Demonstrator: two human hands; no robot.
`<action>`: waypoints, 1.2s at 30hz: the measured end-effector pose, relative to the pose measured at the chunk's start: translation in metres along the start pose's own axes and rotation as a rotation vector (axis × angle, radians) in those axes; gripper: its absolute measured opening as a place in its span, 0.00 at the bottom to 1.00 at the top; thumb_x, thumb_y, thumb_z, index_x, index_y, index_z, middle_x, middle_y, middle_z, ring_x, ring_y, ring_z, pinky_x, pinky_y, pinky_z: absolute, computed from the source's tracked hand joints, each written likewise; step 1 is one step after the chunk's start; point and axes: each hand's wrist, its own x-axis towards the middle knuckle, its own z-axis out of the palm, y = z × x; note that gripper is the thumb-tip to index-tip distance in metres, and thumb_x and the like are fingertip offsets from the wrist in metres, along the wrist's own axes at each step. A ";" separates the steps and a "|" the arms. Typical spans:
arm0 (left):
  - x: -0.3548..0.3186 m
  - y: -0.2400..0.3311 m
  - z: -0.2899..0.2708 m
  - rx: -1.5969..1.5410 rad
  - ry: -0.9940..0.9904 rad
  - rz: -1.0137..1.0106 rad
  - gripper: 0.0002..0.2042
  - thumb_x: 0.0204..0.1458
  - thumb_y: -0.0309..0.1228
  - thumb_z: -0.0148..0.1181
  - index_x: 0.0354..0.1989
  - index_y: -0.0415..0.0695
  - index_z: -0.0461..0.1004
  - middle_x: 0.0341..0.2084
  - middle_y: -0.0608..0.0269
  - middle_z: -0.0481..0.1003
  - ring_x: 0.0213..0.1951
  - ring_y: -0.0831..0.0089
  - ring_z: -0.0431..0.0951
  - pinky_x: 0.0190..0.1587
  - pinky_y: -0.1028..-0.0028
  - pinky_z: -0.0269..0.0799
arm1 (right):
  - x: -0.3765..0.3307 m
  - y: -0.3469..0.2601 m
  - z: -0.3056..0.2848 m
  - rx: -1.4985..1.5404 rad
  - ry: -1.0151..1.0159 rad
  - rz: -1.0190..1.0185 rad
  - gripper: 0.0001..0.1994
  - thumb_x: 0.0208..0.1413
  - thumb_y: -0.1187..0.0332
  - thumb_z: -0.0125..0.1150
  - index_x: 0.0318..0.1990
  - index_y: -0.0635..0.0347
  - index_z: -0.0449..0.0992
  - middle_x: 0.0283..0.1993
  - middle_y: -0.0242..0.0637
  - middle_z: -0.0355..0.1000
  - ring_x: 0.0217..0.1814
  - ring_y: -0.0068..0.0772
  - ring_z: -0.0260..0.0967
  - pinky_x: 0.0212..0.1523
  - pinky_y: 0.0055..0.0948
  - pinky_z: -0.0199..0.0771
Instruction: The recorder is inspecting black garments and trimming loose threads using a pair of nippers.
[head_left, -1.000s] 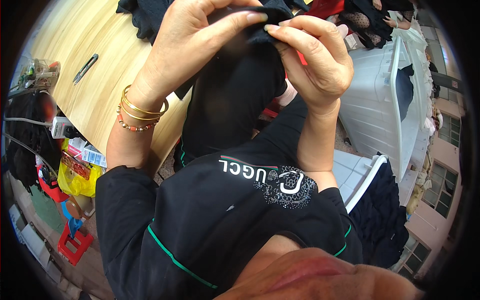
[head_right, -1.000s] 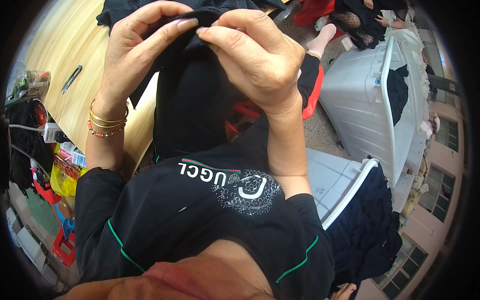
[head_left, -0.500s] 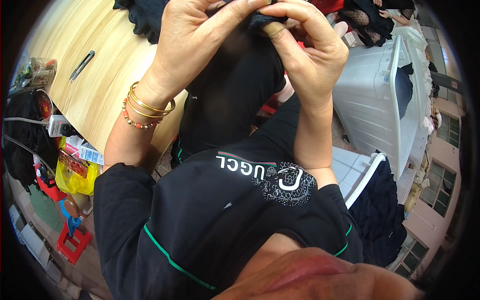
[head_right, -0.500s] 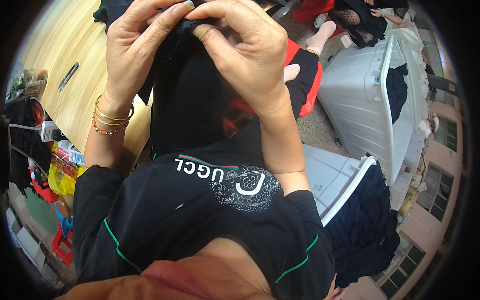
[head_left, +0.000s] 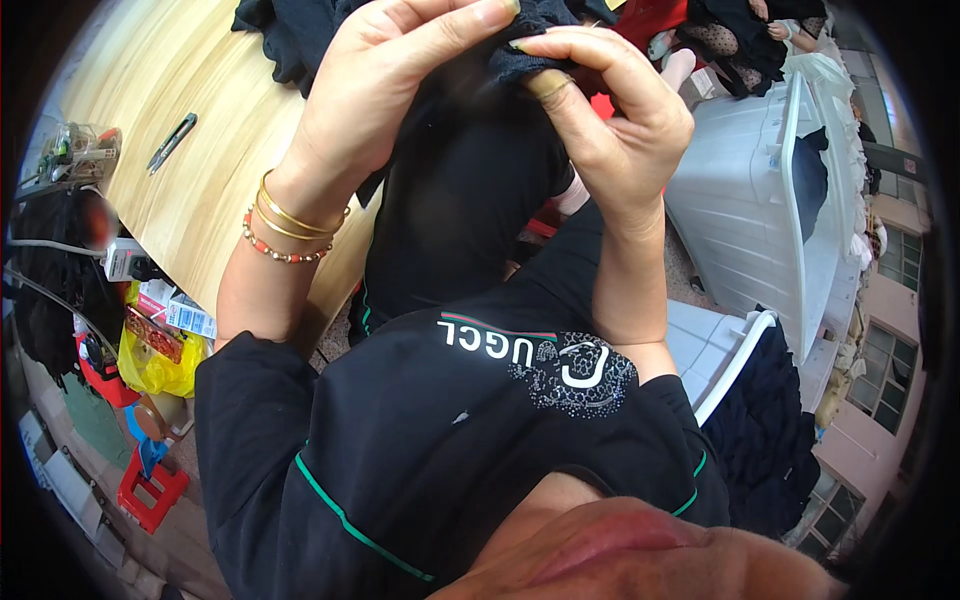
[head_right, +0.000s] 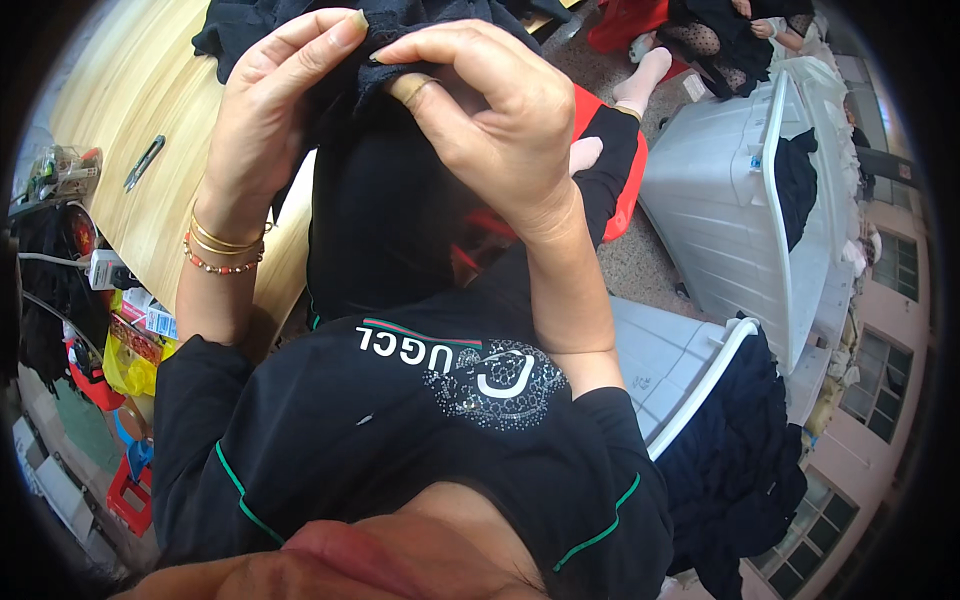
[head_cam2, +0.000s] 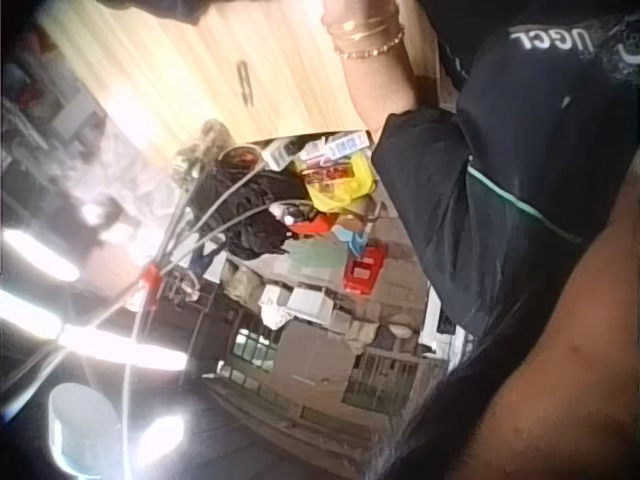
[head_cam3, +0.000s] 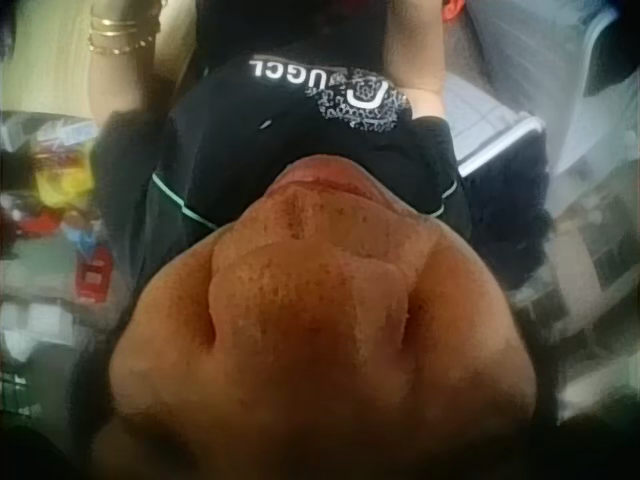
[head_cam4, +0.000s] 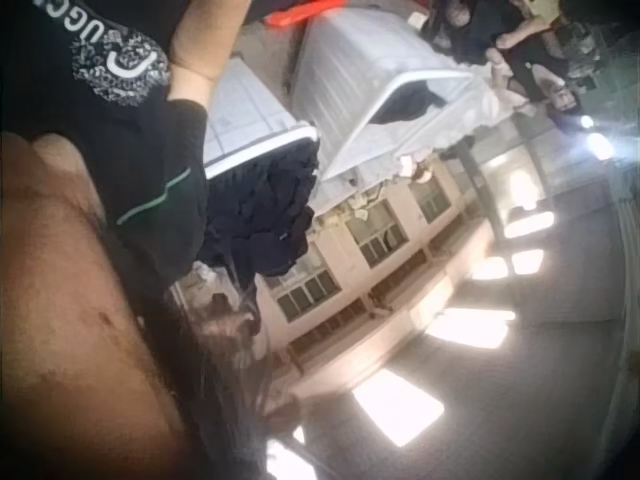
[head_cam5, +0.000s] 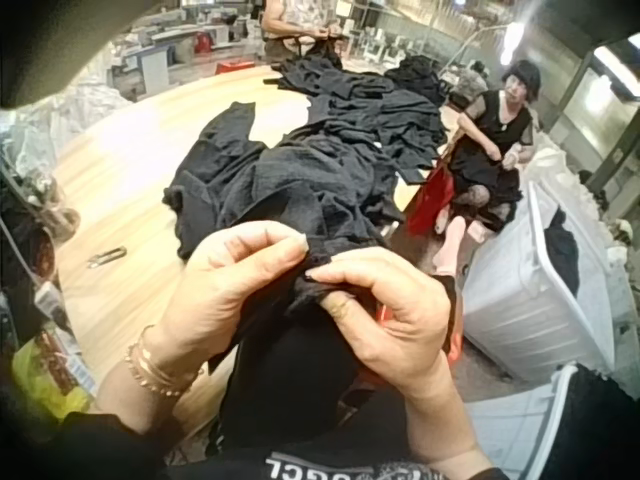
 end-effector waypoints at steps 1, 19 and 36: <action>0.000 -0.003 -0.004 0.004 -0.002 0.003 0.05 0.62 0.27 0.58 0.39 0.40 0.78 0.33 0.72 0.76 0.35 0.86 0.74 0.37 0.85 0.68 | 0.001 0.000 -0.001 0.000 0.003 -0.004 0.12 0.41 0.84 0.70 0.35 0.62 0.84 0.35 0.38 0.78 0.35 0.30 0.77 0.36 0.23 0.77; -0.004 0.016 0.000 1.212 -0.072 0.914 0.04 0.55 0.22 0.64 0.37 0.36 0.79 0.35 0.60 0.75 0.37 0.74 0.76 0.40 0.80 0.70 | 0.003 -0.003 -0.008 -0.546 0.163 -0.605 0.10 0.37 0.76 0.71 0.31 0.57 0.84 0.28 0.31 0.74 0.25 0.23 0.74 0.23 0.19 0.72; -0.001 -0.007 -0.011 0.771 -0.056 0.499 0.09 0.58 0.24 0.62 0.45 0.36 0.80 0.38 0.64 0.80 0.41 0.80 0.79 0.46 0.83 0.73 | 0.001 0.007 -0.013 -0.533 0.085 -0.504 0.09 0.39 0.78 0.72 0.32 0.59 0.82 0.30 0.33 0.75 0.25 0.28 0.75 0.24 0.22 0.74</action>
